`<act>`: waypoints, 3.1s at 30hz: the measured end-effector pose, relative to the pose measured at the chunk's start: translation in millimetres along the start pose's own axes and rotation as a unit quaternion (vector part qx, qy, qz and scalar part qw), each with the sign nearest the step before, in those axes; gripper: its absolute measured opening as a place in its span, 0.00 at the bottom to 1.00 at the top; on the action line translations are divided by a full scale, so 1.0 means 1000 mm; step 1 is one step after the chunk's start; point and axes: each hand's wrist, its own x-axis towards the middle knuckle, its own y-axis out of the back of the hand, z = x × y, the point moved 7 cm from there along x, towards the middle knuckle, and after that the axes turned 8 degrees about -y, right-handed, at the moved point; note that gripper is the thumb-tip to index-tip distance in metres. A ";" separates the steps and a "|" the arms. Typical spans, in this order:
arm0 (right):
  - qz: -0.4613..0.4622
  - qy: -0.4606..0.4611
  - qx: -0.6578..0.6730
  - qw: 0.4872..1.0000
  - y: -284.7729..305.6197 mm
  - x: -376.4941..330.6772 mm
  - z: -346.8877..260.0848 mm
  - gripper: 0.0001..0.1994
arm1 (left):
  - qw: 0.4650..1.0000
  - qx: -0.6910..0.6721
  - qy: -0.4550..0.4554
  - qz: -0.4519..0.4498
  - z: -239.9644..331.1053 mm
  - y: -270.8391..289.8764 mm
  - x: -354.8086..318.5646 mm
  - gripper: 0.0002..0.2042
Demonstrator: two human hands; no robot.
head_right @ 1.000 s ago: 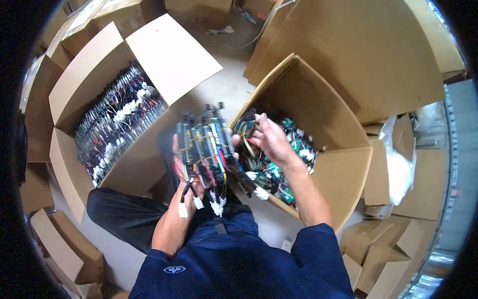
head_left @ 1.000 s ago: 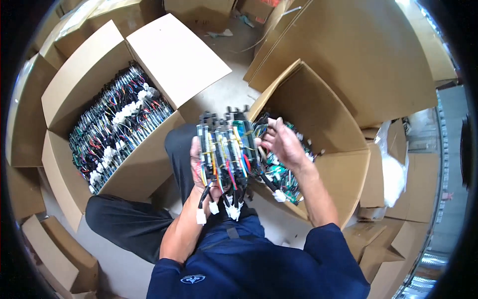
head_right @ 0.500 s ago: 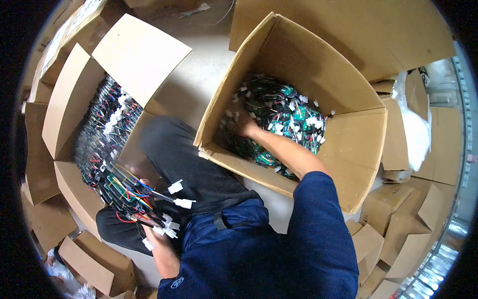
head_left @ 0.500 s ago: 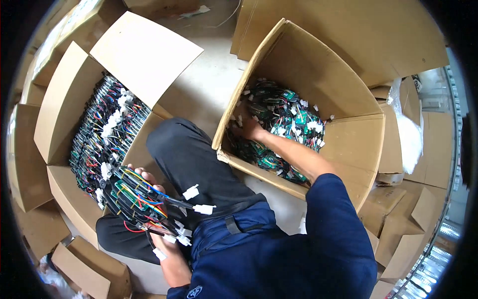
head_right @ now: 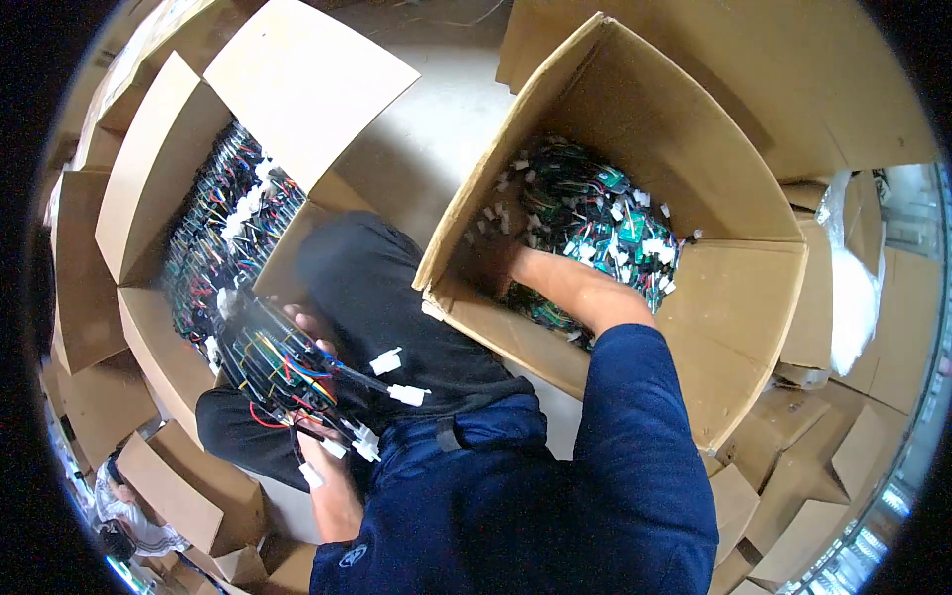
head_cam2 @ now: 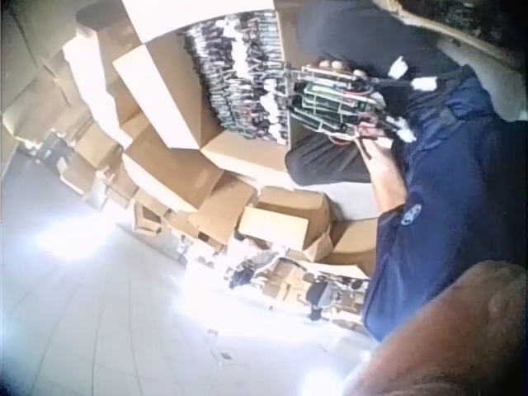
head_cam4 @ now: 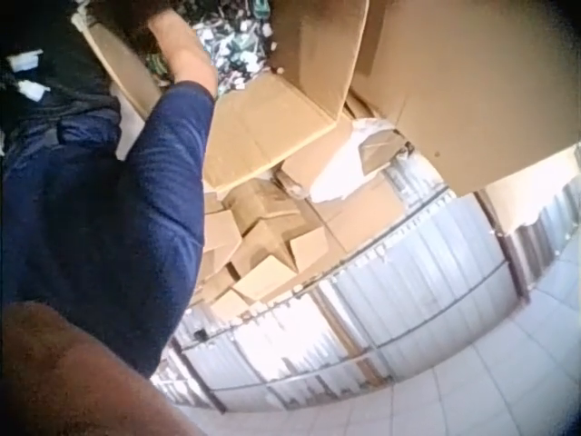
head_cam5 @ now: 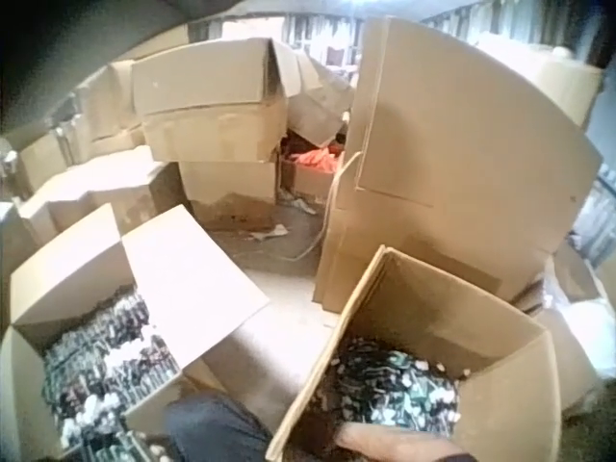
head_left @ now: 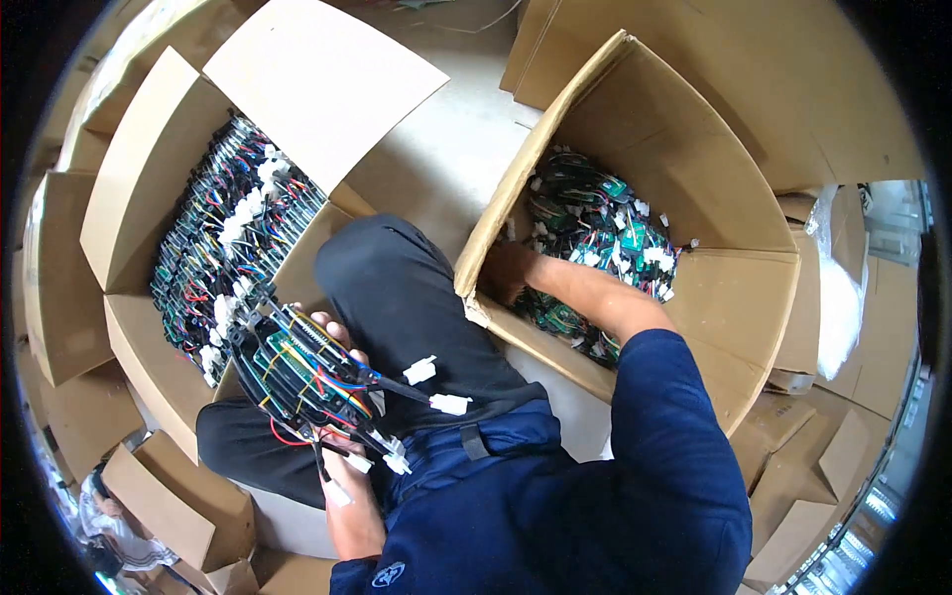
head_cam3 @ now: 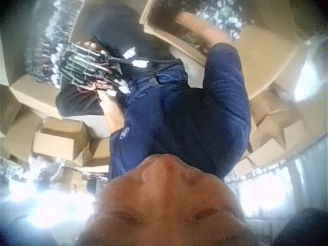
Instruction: The person packs assembled circuit boards with attached wiring into cardboard boxes by hand.
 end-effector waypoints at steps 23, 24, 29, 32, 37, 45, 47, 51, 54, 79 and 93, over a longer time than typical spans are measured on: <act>0.329 -0.170 0.679 0.633 0.137 -0.266 0.053 0.23 | 0.991 0.085 -0.035 0.093 -0.009 0.009 0.007 0.51; 0.338 -0.139 0.673 0.643 0.178 -0.273 0.021 0.22 | 0.989 0.079 -0.035 0.122 -0.004 0.029 0.004 0.51; 0.286 -0.110 0.564 0.767 0.282 -0.198 -0.129 0.24 | 0.996 0.025 -0.036 0.078 -0.001 0.006 -0.002 0.45; 0.312 0.018 0.561 0.767 0.275 -0.142 -0.185 0.24 | 0.996 0.017 -0.077 0.048 0.008 -0.037 -0.011 0.29; 0.359 0.021 0.466 0.809 0.258 -0.112 -0.225 0.28 | 0.991 0.006 -0.102 0.084 0.054 -0.007 -0.050 0.27; 0.231 0.004 0.641 0.732 0.229 -0.076 -0.262 0.35 | 0.987 0.084 -0.062 0.121 0.071 -0.012 -0.065 0.37; 0.244 -0.012 0.654 0.716 0.220 -0.076 -0.260 0.30 | 0.948 0.197 -0.097 0.231 0.080 0.035 -0.074 0.32; 0.254 -0.010 0.670 0.697 0.227 -0.076 -0.260 0.25 | 0.836 0.381 -0.298 0.258 0.108 0.004 -0.080 0.23; 0.271 0.007 0.669 0.692 0.256 -0.060 -0.256 0.23 | 0.750 0.508 -0.346 0.246 0.144 -0.009 -0.062 0.25; 0.143 -0.100 0.409 0.896 0.324 0.286 -0.151 0.32 | 0.305 0.871 -0.283 0.260 0.312 0.063 0.126 0.11; 0.315 -0.080 0.242 0.914 0.319 0.282 -0.160 0.24 | 0.215 0.921 -0.322 0.047 0.308 0.006 0.166 0.20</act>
